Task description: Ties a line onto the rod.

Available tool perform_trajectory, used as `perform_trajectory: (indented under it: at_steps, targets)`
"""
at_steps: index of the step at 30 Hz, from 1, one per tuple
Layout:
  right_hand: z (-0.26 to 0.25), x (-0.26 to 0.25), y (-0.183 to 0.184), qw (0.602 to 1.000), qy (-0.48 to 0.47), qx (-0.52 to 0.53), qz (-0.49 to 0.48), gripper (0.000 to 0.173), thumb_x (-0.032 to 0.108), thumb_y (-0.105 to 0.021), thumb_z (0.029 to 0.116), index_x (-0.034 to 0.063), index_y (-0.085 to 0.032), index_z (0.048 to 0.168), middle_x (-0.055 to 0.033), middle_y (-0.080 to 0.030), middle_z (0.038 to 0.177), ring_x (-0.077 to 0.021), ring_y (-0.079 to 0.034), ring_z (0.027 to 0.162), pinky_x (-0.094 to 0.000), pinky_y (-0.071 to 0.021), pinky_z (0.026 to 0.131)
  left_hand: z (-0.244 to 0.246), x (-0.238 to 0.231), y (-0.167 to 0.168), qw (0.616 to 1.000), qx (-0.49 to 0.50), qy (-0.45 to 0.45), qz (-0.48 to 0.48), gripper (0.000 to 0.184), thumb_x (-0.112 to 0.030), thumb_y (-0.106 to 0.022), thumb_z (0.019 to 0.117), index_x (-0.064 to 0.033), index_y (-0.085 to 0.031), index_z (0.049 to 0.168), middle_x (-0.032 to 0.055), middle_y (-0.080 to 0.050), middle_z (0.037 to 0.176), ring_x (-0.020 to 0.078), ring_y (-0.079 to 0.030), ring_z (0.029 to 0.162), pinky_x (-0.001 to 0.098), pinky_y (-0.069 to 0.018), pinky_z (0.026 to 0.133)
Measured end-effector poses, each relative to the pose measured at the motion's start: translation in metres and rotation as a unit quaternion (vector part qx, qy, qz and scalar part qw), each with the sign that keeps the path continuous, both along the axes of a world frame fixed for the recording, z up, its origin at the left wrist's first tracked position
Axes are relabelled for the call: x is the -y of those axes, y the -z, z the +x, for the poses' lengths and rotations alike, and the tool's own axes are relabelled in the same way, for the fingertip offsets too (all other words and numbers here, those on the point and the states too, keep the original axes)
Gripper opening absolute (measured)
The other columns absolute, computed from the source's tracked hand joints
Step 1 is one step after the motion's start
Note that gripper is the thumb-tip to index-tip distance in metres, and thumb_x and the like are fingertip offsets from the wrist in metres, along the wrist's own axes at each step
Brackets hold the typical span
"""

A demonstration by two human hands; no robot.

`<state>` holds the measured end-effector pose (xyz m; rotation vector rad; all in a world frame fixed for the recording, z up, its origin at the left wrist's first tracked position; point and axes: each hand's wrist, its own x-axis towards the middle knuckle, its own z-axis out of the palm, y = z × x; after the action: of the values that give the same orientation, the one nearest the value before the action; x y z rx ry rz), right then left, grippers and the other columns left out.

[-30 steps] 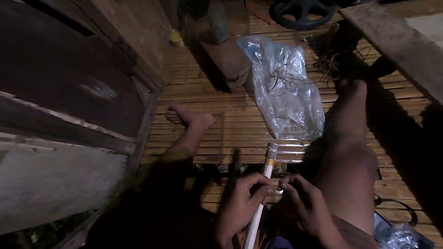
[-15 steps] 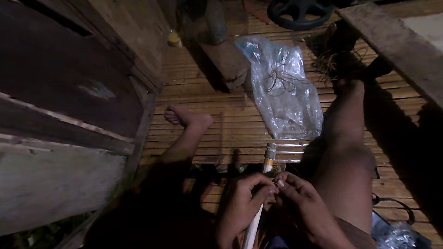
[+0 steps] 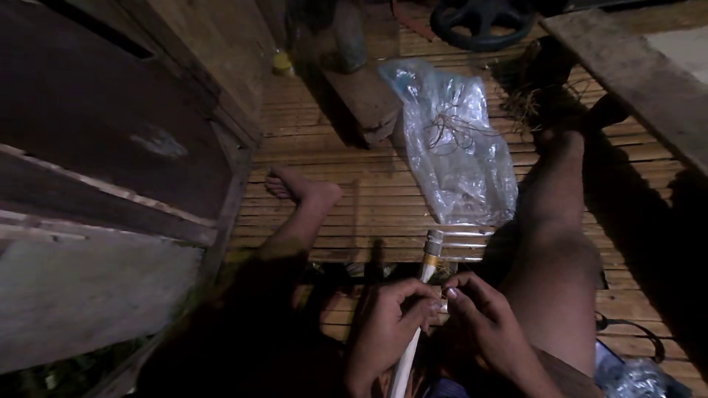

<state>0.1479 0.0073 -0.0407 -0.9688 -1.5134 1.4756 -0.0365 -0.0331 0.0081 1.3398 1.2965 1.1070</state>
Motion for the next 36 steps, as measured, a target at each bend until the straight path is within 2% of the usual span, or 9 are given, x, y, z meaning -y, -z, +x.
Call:
perform_trajectory:
  at_steps: [11, 18, 22, 26, 31, 36]
  targets:
    - [0.002, 0.001, -0.006, 0.998, -0.029, -0.028, 0.038, 0.014, 0.018, -0.055, 0.1050, 0.0079, -0.065, 0.105, 0.0040, -0.065, 0.090, 0.0005, -0.058, 0.071, -0.0141, -0.0505, 0.064, -0.001, 0.000, -0.001, 1.000, 0.011, 0.009, 0.001, 0.009, -0.005, -0.064, 0.0980, -0.0001, -0.071, 0.098, -0.0008, -0.070, 0.079, 0.0019, -0.065, 0.066, 0.0178, -0.0572, 0.062]
    - [0.003, 0.003, -0.012, 0.997, -0.051, -0.058, 0.007, 0.013, 0.018, -0.056, 0.1046, 0.0088, -0.066, 0.105, 0.0041, -0.066, 0.091, -0.0002, -0.060, 0.074, -0.0153, -0.0526, 0.067, -0.001, 0.000, 0.000, 1.000, 0.009, 0.012, 0.000, 0.011, -0.005, -0.062, 0.0993, -0.0003, -0.071, 0.099, -0.0005, -0.070, 0.081, 0.0023, -0.065, 0.067, 0.0183, -0.0575, 0.063]
    - [0.002, 0.005, -0.017, 0.997, -0.027, -0.067, 0.005, 0.012, 0.016, -0.058, 0.1030, 0.0085, -0.068, 0.105, 0.0030, -0.068, 0.095, -0.0008, -0.061, 0.076, -0.0158, -0.0536, 0.068, 0.000, 0.001, -0.001, 1.000, -0.011, 0.012, 0.003, 0.012, -0.007, -0.060, 0.1004, -0.0005, -0.071, 0.100, -0.0009, -0.070, 0.082, 0.0008, -0.064, 0.068, 0.0168, -0.0566, 0.064]
    - [0.002, 0.009, -0.023, 0.997, 0.002, -0.055, 0.049, 0.011, 0.016, -0.061, 0.1017, 0.0090, -0.070, 0.104, 0.0034, -0.069, 0.099, 0.0006, -0.063, 0.083, -0.0146, -0.0552, 0.073, 0.002, 0.001, -0.003, 1.000, -0.030, 0.005, -0.005, 0.013, -0.009, -0.061, 0.1002, -0.0009, -0.072, 0.100, -0.0010, -0.070, 0.081, 0.0001, -0.064, 0.067, 0.0161, -0.0559, 0.063]
    - [0.001, 0.014, -0.027, 0.994, 0.026, -0.016, 0.109, 0.013, 0.019, -0.062, 0.1017, 0.0097, -0.071, 0.104, 0.0028, -0.068, 0.102, 0.0004, -0.064, 0.091, -0.0139, -0.0553, 0.079, 0.007, 0.002, -0.006, 1.000, -0.020, -0.005, 0.005, 0.011, -0.004, -0.061, 0.0984, 0.0027, -0.071, 0.099, 0.0011, -0.069, 0.080, -0.0001, -0.064, 0.066, 0.0153, -0.0560, 0.062]
    - [0.000, 0.019, -0.024, 0.986, 0.043, 0.021, 0.161, 0.013, 0.019, -0.067, 0.0995, 0.0080, -0.070, 0.104, -0.0007, -0.066, 0.104, 0.0008, -0.063, 0.086, -0.0122, -0.0553, 0.072, 0.009, 0.002, -0.007, 1.000, -0.023, -0.018, -0.002, 0.011, -0.003, -0.061, 0.0982, 0.0021, -0.071, 0.099, 0.0008, -0.068, 0.079, -0.0009, -0.062, 0.063, 0.0144, -0.0547, 0.059]
